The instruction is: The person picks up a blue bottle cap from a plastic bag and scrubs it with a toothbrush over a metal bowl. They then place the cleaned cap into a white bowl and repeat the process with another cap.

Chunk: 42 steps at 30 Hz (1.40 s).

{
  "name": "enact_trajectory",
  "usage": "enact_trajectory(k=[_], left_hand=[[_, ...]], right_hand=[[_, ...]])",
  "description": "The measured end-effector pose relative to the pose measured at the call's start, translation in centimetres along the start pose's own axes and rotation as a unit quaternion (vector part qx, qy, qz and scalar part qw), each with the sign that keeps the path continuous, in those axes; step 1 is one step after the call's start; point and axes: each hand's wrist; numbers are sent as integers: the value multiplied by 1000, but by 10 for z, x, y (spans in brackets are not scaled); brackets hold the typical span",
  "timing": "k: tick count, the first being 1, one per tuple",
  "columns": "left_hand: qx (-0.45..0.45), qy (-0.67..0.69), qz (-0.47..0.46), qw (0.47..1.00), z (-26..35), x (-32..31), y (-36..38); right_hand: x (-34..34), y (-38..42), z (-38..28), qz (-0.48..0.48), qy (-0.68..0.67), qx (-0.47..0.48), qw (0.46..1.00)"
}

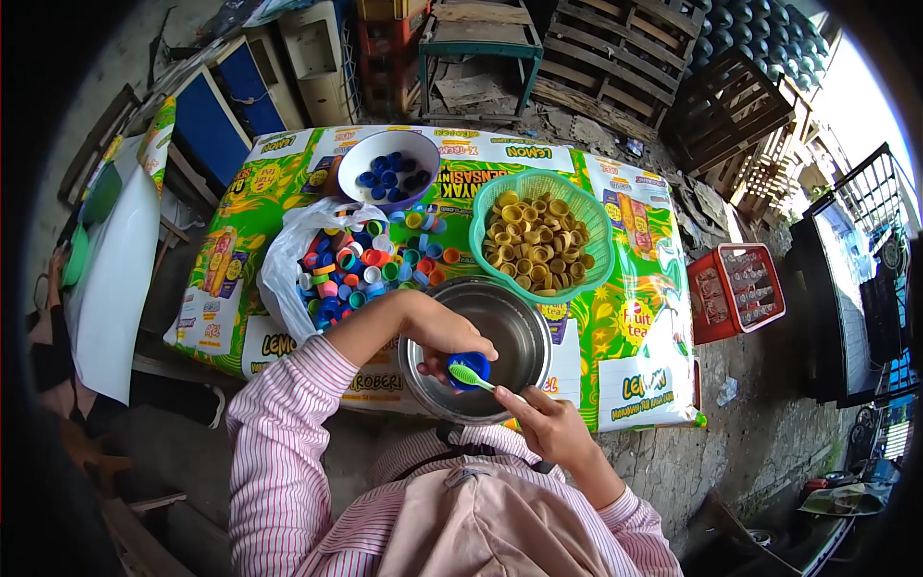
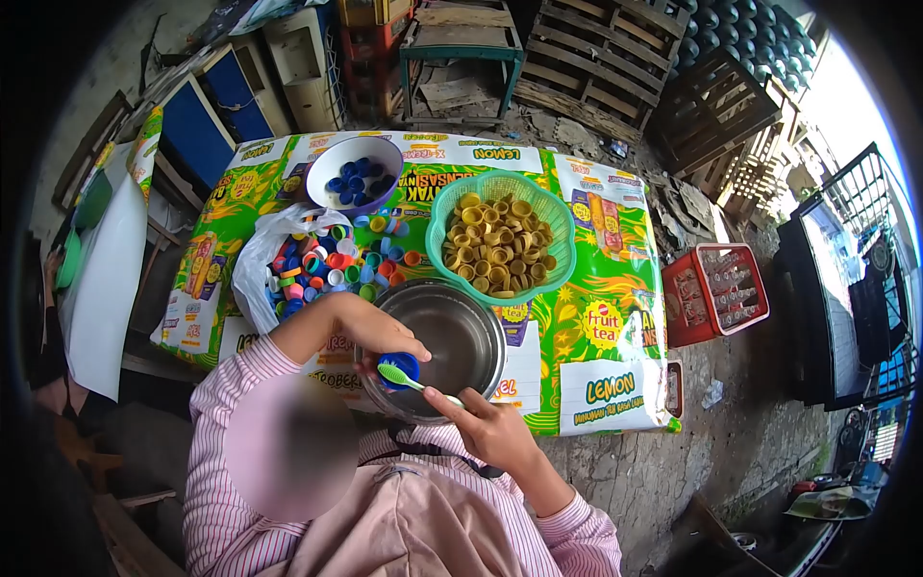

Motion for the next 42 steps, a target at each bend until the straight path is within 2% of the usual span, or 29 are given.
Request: enact_trajectory(k=[1,3,5,12,15,18,20,25,28,30,31,33,35,37,38,39,42], left_hand=[[0,4,0,1000,3,4,-4],[96,-54,-97,989,7,8,-11],[95,-81,-50,991,8,8,-13],[49,-140,-52,988,10,18,-21],[45,-130,-64,988,9,21,-24],[64,-113,-39,991,9,23,-23],[90,-114,3,989,12,23,-20],[96,-59,15,994,1,30,-28],[62,13,-9,998,-10,33,-36],[-6,134,-22,991,-19,30,-41],[-6,132,-22,991,-23,28,-43],[-98,191,-8,977,-29,23,-48],[-132,215,-38,967,-37,24,-57],[-195,263,-49,943,-43,24,-64],[-199,266,-33,943,-47,24,-66],[-198,266,-33,943,-50,24,-67],[-207,254,47,944,-52,19,-65]], right_hand=[[4,0,2,-3,-2,2,1000],[13,-1,5,-31,1,28,999],[18,-3,8,-31,16,29,999],[48,-12,20,-119,107,45,986],[58,-16,18,-142,140,52,979],[65,-21,15,-164,196,56,965],[67,-22,15,-166,220,55,960],[69,-23,17,-142,283,42,948],[68,-22,18,-117,301,25,946],[62,-17,20,-71,290,5,954],[58,-16,20,-70,292,4,954],[46,-15,17,-10,235,-35,971],[37,-15,9,-26,211,-58,975],[28,-15,2,-29,106,-109,988],[20,-12,2,-34,44,-101,993],[19,-9,1,-35,43,-102,993],[23,-7,-3,-60,20,-132,989]])
Point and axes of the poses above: each hand's wrist, its own y-axis away from the middle knuckle, its own x-axis out of the back of the hand, z = x × y, and after that the axes turned 9 degrees about y, right-handed
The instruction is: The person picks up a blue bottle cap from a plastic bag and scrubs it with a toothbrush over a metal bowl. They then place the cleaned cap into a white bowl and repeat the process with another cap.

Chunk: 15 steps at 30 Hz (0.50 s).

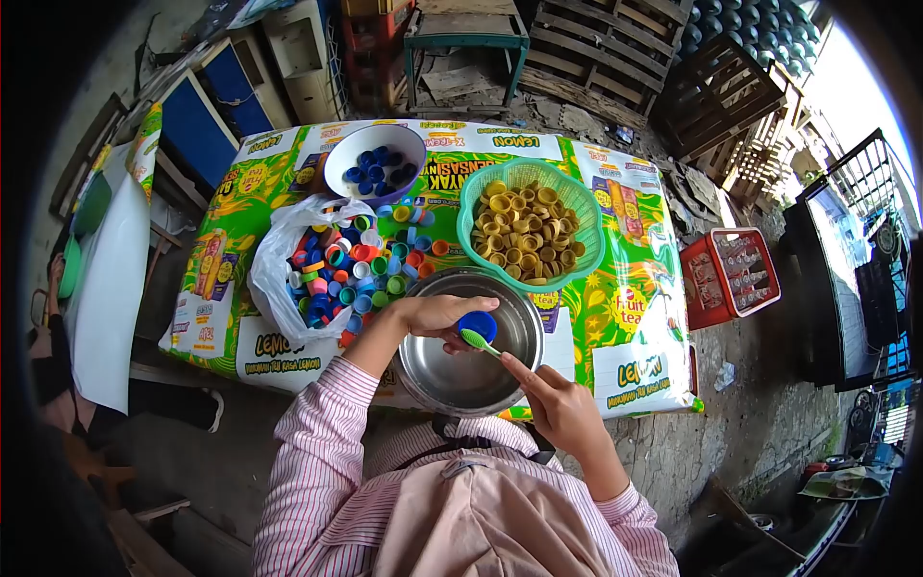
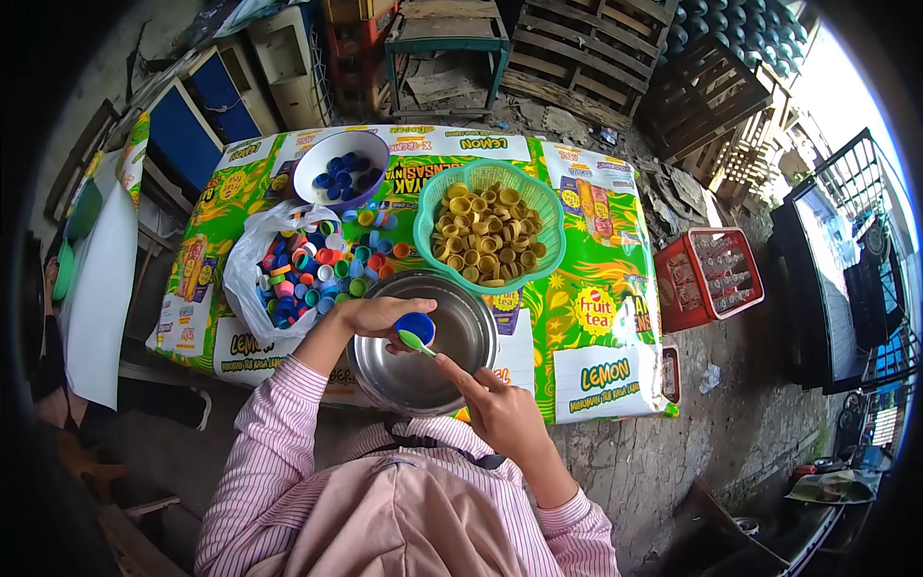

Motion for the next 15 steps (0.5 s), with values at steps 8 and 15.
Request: enact_trajectory(k=[8,15], left_hand=[[-137,-415,294,850,-27,-7,-4],[-296,-486,373,733,-30,-45,16]], right_hand=[[-1,13,4,69,54,-126,988],[-24,22,5,144,-30,-127,981]])
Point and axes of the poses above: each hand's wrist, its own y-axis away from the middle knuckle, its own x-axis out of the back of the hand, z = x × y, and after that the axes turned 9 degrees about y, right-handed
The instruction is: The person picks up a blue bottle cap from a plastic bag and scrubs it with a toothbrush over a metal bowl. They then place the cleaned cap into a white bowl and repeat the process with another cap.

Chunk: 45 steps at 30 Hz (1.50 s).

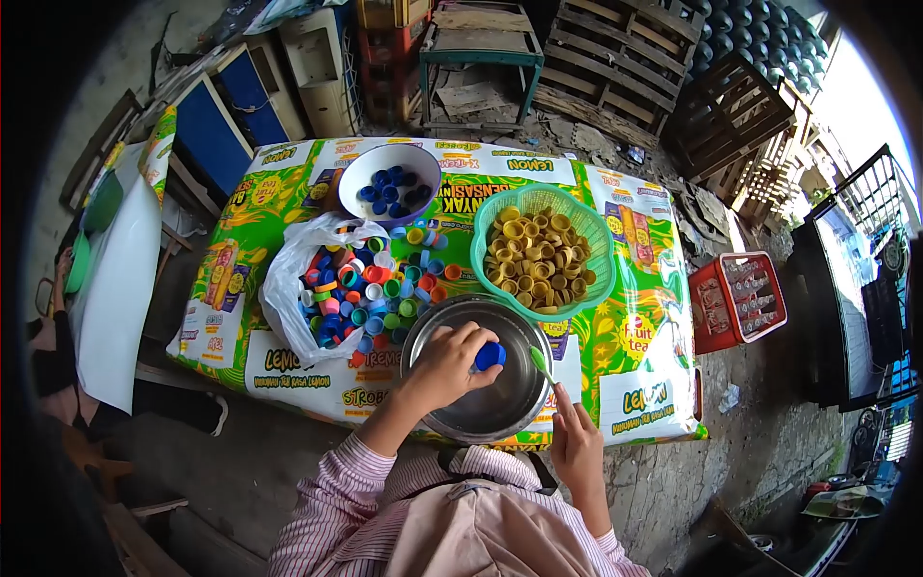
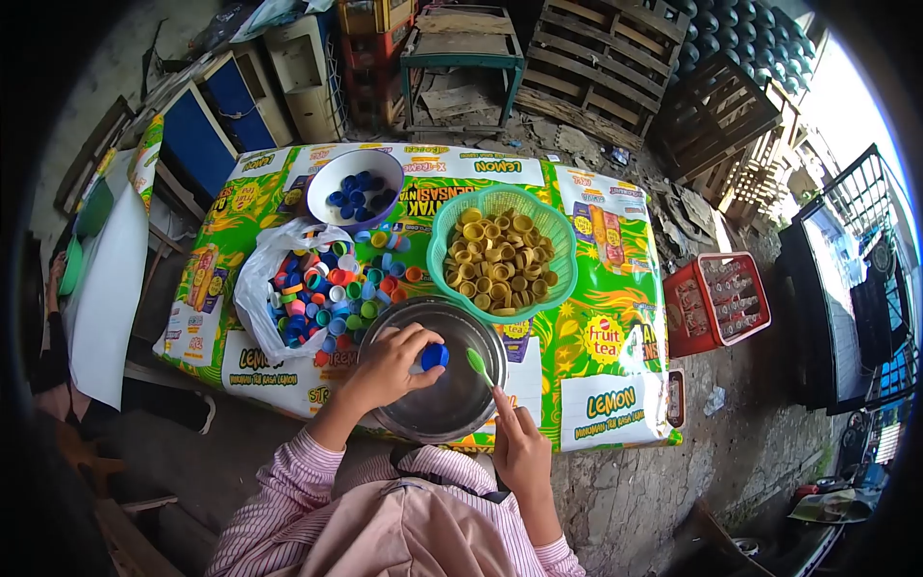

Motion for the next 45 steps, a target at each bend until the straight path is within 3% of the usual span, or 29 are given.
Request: enact_trajectory(k=[1,2,4,6,9,12,14,16,18,20,22,26,27,28,29,30,32,34,36,40,42,44,45], left_hand=[[2,-37,-12,999,-14,-14,2],[42,-160,-117,979,-27,-27,7],[2,-147,-84,986,-25,-29,7],[-17,-113,-47,992,-13,-20,2],[-33,-68,-2,997,-4,-7,-2],[64,-138,-134,979,-31,-28,20],[67,72,-161,982,-35,-30,26],[59,160,-159,972,-42,-21,24],[68,210,-133,966,-55,-1,7],[-45,98,5,994,-77,24,-20],[83,266,53,959,-99,55,-56],[21,347,272,897,-153,104,-127],[86,194,365,907,-162,110,-136],[147,34,444,883,-169,111,-140],[159,174,441,866,-175,106,-133],[159,176,441,866,-178,99,-123],[96,155,357,916,-190,89,-101],[77,85,291,950,-188,79,-75],[52,49,304,950,-177,75,-52],[47,-21,427,903,-169,75,-8],[62,8,421,905,-164,74,13],[61,-159,353,920,-158,71,30],[104,-183,317,925,-155,68,37]], right_hand=[[-9,0,1,-7,-17,-7,1000],[-20,1,5,-63,-6,-39,997],[-21,0,7,-156,116,0,981],[-14,1,3,-72,62,-9,995],[-11,-5,2,-64,51,-23,996],[-30,4,8,-67,78,-23,994],[-26,4,3,-91,57,-17,994],[-18,3,-6,-113,28,-43,992],[-19,-3,-7,-111,23,-51,992],[-21,-6,-8,-119,28,-40,992],[-24,-6,-9,-84,47,-21,995],[-26,-3,-8,-70,52,-32,996],[-25,-1,-9,-73,54,-34,995],[-22,-1,-10,-93,45,-49,993],[-21,-2,-11,-112,36,-63,991],[-21,-2,-10,-112,37,-64,991],[-23,2,-9,-135,42,-66,988],[-24,4,-10,-152,47,-57,986],[-25,5,-10,-168,51,-49,983],[-27,8,-9,-143,20,-49,988],[-27,11,-9,-138,8,-58,989],[-27,11,-9,-136,6,-62,989],[-27,11,-9,-138,5,-62,989]])
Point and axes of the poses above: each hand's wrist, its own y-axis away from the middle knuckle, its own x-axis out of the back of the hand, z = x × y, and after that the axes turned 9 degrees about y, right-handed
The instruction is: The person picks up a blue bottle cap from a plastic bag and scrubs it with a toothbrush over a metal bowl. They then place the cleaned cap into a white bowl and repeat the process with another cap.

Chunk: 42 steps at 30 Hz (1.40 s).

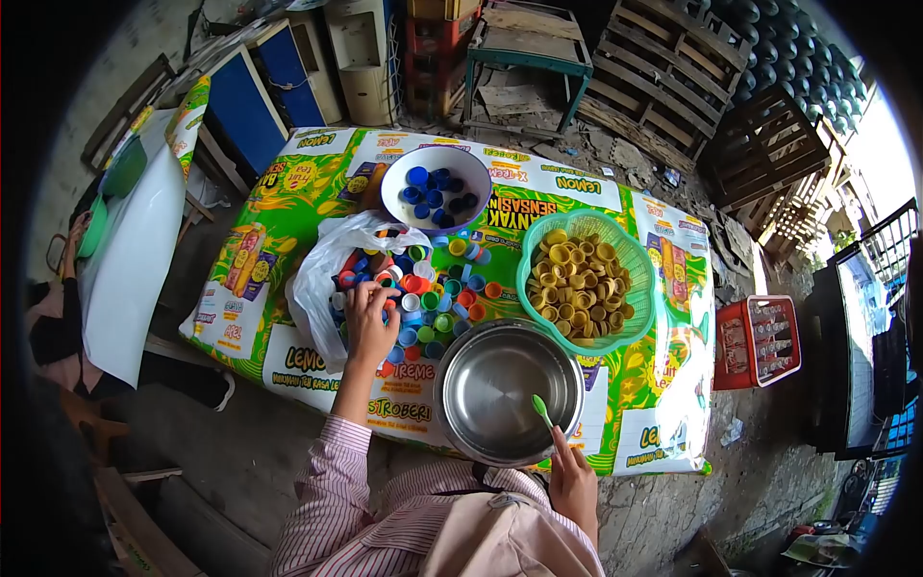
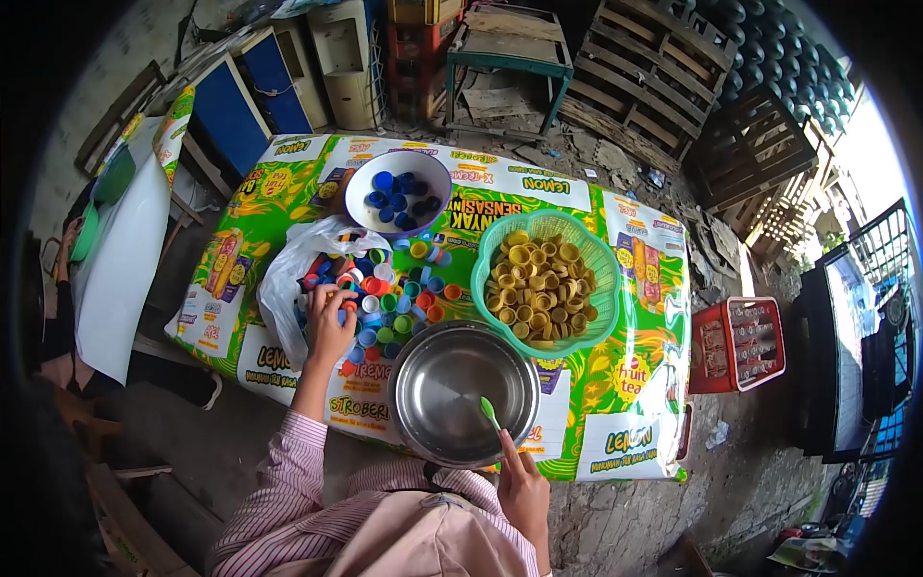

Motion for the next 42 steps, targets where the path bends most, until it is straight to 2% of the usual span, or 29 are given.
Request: enact_trajectory(k=[4,7,9,12,15,17,23,25,26,29,31,33,34,36,37,39,40,42], left_hand=[[18,-107,-57,992,10,8,23],[34,-132,-26,990,8,2,24],[41,-150,-49,987,9,-2,15],[6,-179,-36,983,5,-10,-3],[18,-230,-84,969,-2,-12,-17],[-44,-223,-92,970,-8,-14,-21],[-36,-179,-106,977,-6,-8,-30],[-50,-112,-21,992,-8,-6,-31],[-51,-113,-21,992,-11,-6,-33],[0,129,23,991,-20,-5,-37],[-1,117,11,993,-18,0,-39],[97,201,-3,975,-15,3,-41],[98,200,-2,975,-20,1,-40],[25,135,16,990,-34,-2,-38],[25,134,17,991,-40,-3,-39],[119,172,-23,978,-41,0,-42],[197,221,-35,955,-25,9,-43],[223,268,-57,936,-27,9,-43]], right_hand=[[1,-1,-1,-3,-4,-3,1000],[2,-4,-3,-9,-1,1,1000],[2,-5,-4,-12,5,7,1000],[2,-6,-4,-16,6,15,1000],[3,-5,-2,-6,-1,32,999],[3,-5,-2,-12,0,37,999],[0,-1,2,-7,-11,57,998],[1,-2,3,-8,-10,56,998],[1,-1,3,-10,-9,55,998],[2,-2,3,-17,-10,56,998],[3,-2,3,-19,-6,59,998],[3,-3,3,-19,-4,62,998],[2,-3,4,-16,-4,65,998],[0,-2,6,-13,-5,70,997],[-1,-3,8,-15,-7,78,997],[-1,-3,9,-17,-10,86,996],[-1,-3,9,-18,-10,90,996],[0,-4,8,-18,-11,95,995]])
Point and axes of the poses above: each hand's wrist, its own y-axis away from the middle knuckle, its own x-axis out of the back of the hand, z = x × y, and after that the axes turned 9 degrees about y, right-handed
